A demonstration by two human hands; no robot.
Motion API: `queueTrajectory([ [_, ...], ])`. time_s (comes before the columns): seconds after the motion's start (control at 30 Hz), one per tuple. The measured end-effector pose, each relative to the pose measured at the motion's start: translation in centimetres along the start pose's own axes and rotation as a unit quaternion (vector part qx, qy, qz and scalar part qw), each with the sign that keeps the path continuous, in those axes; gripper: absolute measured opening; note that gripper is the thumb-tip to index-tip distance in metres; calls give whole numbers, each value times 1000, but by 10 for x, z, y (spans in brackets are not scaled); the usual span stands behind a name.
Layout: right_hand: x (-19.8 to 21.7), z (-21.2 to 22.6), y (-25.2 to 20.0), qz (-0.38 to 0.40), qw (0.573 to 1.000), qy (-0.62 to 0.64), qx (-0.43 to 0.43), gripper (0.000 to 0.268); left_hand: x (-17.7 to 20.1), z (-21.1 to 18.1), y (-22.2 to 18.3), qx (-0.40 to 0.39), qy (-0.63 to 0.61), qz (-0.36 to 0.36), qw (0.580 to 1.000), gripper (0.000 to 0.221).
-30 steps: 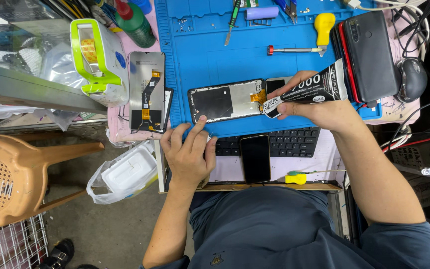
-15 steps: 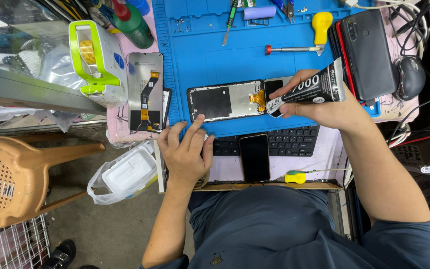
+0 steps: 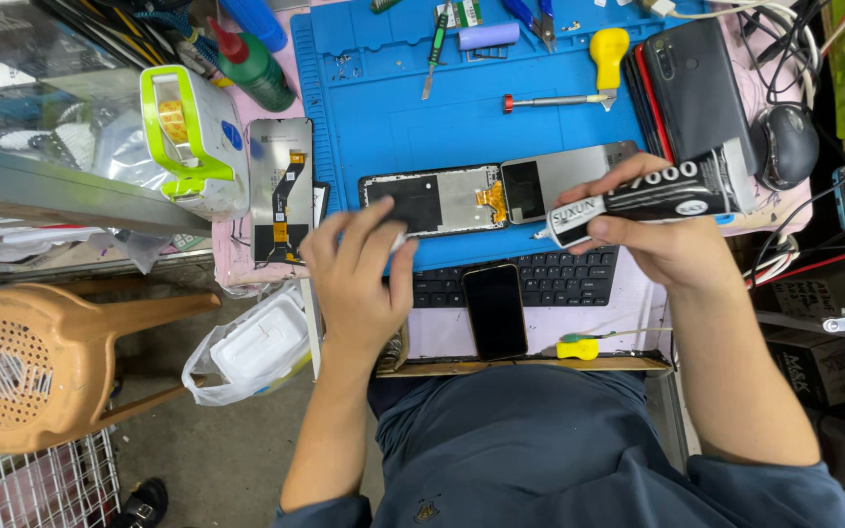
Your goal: The person applies adhesive from a tube to the frame of a mobile phone, then carefully positions and presses a replacement screen into place.
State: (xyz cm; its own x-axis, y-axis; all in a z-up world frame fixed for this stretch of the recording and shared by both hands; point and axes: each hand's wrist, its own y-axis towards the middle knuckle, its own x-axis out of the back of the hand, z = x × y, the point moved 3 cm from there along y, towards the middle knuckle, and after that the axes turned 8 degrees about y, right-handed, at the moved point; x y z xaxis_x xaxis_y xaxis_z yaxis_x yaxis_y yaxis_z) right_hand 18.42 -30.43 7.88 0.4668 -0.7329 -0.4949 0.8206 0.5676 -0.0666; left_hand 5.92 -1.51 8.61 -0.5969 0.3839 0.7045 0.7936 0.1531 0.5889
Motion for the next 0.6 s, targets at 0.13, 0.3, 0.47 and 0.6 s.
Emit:
queueTrajectory([
  [0.13,23,-28,-29,-27,974,223,12,31,-34,6,50,-33,-14,78,996,17],
  [0.3,43,-51,-65,-28,938,345,14,32,-85,7,97,-100,27,141,985,19],
  [0.47,66,-54,-98,-70,933,352,16,31,-89,-14,102,-117,98,158,976,18],
  [0.6,76,-59,-108,-106,929,355,8,29,-105,-78,89,-180,-11,203,962,50],
])
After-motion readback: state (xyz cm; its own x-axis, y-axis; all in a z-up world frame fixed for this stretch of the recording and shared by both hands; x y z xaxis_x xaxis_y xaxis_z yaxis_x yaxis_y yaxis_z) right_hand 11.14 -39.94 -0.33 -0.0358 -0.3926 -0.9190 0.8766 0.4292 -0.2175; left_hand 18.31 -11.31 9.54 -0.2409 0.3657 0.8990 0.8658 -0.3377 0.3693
